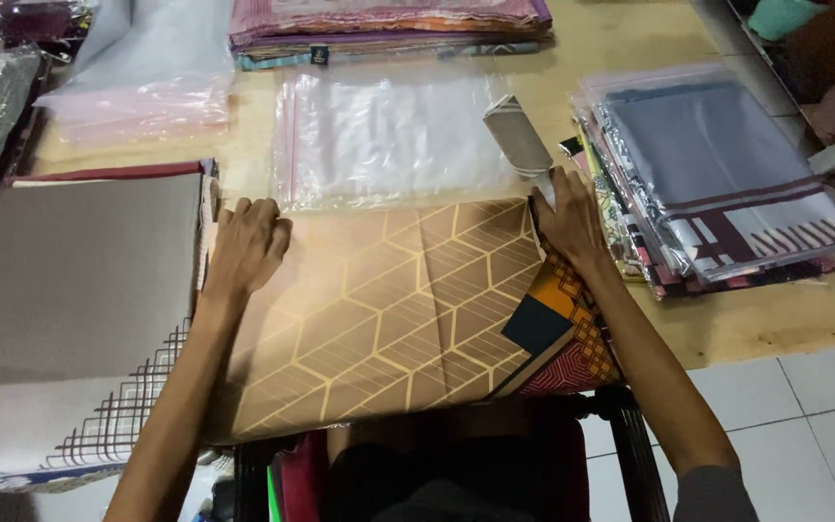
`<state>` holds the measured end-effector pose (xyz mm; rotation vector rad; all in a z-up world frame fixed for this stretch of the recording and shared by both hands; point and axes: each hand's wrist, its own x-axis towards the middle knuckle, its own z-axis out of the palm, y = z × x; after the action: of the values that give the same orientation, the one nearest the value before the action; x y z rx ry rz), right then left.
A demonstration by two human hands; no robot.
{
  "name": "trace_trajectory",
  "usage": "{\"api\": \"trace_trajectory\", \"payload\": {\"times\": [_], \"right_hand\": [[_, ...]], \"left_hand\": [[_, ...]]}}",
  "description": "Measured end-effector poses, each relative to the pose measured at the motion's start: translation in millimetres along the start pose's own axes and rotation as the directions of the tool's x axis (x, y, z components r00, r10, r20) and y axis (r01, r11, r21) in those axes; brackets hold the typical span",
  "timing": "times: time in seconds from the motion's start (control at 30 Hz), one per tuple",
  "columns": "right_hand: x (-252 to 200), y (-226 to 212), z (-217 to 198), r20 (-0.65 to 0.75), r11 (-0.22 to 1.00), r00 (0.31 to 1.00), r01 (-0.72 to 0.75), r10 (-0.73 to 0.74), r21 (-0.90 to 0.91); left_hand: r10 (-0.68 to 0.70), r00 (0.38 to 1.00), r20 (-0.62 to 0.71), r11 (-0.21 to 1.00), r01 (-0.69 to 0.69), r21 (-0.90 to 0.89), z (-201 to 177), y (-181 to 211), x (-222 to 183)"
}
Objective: Using a lint roller to remove lint and debris from a piece of patterned fabric on a work table.
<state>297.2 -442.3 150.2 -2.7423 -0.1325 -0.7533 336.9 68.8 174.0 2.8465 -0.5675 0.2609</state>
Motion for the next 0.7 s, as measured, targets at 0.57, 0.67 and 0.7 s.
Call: {"api": "trace_trajectory", "payload": {"times": [0.57, 0.67, 0.7], "right_hand": [[139, 13, -19, -0.257, 0.989, 0.957, 0.111, -0.132, -0.097], [167, 29, 13, -0.194, 0.984, 0.974, 0.089, -0.118, -0.152], [175, 35, 26, -0.163, 0.979, 0.98, 0.083, -0.114, -0.185]], "left_hand": [[0.106, 0.969, -0.225, 0.988, -0.078, 0.131, -41, -11, 137], [0.102, 0.97, -0.22, 0.982, -0.063, 0.179, -27, -24, 167], [0.076, 0.977, -0.199, 0.986, -0.044, 0.16, -24, -28, 176]]}}
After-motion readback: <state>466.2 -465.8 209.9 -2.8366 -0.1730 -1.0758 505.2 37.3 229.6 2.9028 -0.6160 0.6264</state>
